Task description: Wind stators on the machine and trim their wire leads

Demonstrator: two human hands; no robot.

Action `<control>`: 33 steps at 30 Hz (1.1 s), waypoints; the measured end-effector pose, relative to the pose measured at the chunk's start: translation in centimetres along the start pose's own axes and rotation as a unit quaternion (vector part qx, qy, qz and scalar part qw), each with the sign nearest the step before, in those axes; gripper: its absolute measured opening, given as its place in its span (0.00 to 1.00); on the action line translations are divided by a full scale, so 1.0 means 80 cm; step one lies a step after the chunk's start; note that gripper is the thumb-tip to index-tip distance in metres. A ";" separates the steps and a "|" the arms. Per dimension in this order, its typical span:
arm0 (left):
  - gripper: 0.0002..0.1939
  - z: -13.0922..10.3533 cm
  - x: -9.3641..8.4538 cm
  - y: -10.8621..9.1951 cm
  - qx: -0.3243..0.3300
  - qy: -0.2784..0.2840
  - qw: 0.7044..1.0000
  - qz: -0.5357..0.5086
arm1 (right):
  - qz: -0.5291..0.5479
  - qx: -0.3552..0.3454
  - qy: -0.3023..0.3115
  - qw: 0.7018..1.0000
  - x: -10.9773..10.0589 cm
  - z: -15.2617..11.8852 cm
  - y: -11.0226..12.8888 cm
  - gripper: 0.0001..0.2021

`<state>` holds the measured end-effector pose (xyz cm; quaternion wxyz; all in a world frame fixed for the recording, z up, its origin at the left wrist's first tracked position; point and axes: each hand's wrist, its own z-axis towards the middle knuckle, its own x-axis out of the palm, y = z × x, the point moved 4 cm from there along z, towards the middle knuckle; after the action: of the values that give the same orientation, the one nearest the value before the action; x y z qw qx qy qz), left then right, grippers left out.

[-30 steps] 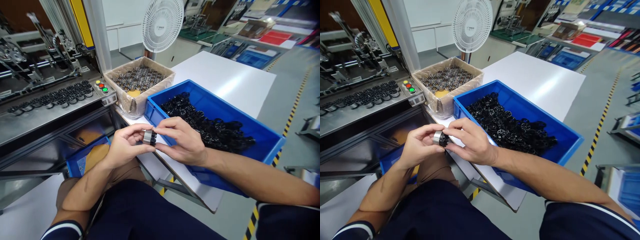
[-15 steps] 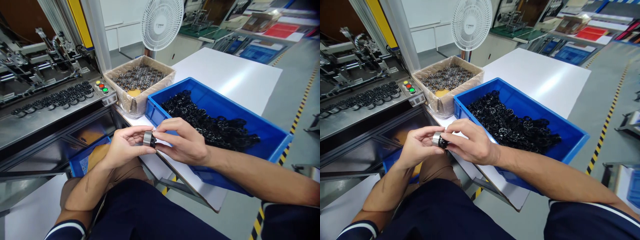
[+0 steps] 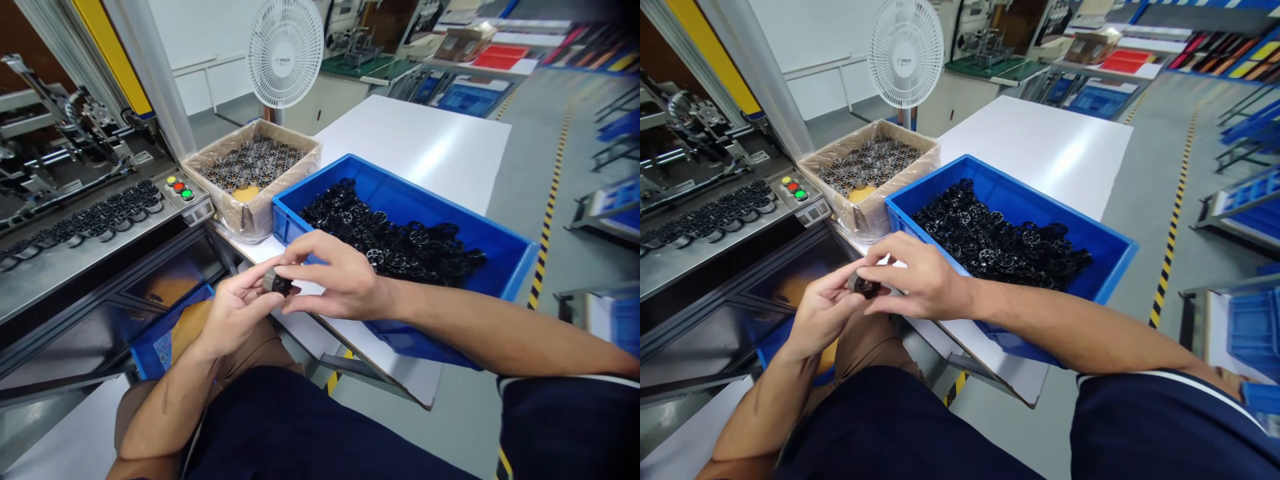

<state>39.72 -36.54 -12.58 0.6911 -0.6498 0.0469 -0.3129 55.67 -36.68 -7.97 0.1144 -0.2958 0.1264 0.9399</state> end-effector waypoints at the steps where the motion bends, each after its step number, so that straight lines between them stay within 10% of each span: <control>1: 0.22 -0.002 0.002 0.000 0.001 0.009 1.000 0.010 | 0.023 0.037 -0.008 0.999 0.001 0.000 -0.005 0.19; 7: 0.21 -0.001 -0.002 0.001 0.027 0.007 0.992 0.120 | 0.142 0.233 0.018 0.962 0.004 -0.009 -0.080 0.20; 11: 0.19 0.010 -0.032 0.009 0.042 -0.065 0.980 0.183 | -0.102 0.489 0.029 0.866 -0.027 -0.054 -0.187 0.11; 15: 0.19 0.017 -0.047 0.012 0.057 -0.088 0.972 0.212 | -0.155 0.568 0.111 0.800 -0.022 -0.109 -0.247 0.06; 21: 0.20 0.007 -0.033 -0.010 0.137 -0.135 0.929 0.316 | -0.167 0.567 0.204 0.780 0.012 -0.146 -0.249 0.12; 27: 0.27 -0.008 -0.030 -0.028 0.252 -0.115 0.876 0.394 | -0.203 0.578 0.246 0.752 -0.007 -0.130 -0.257 0.11; 33: 0.24 -0.010 -0.034 -0.022 0.148 -0.140 0.960 0.190 | -0.239 0.489 0.138 0.828 -0.033 -0.056 -0.183 0.09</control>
<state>36.49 -35.82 -12.03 0.8258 -0.5570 0.0258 -0.0850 64.40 -24.61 -12.44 0.4463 -0.3492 0.5091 0.6478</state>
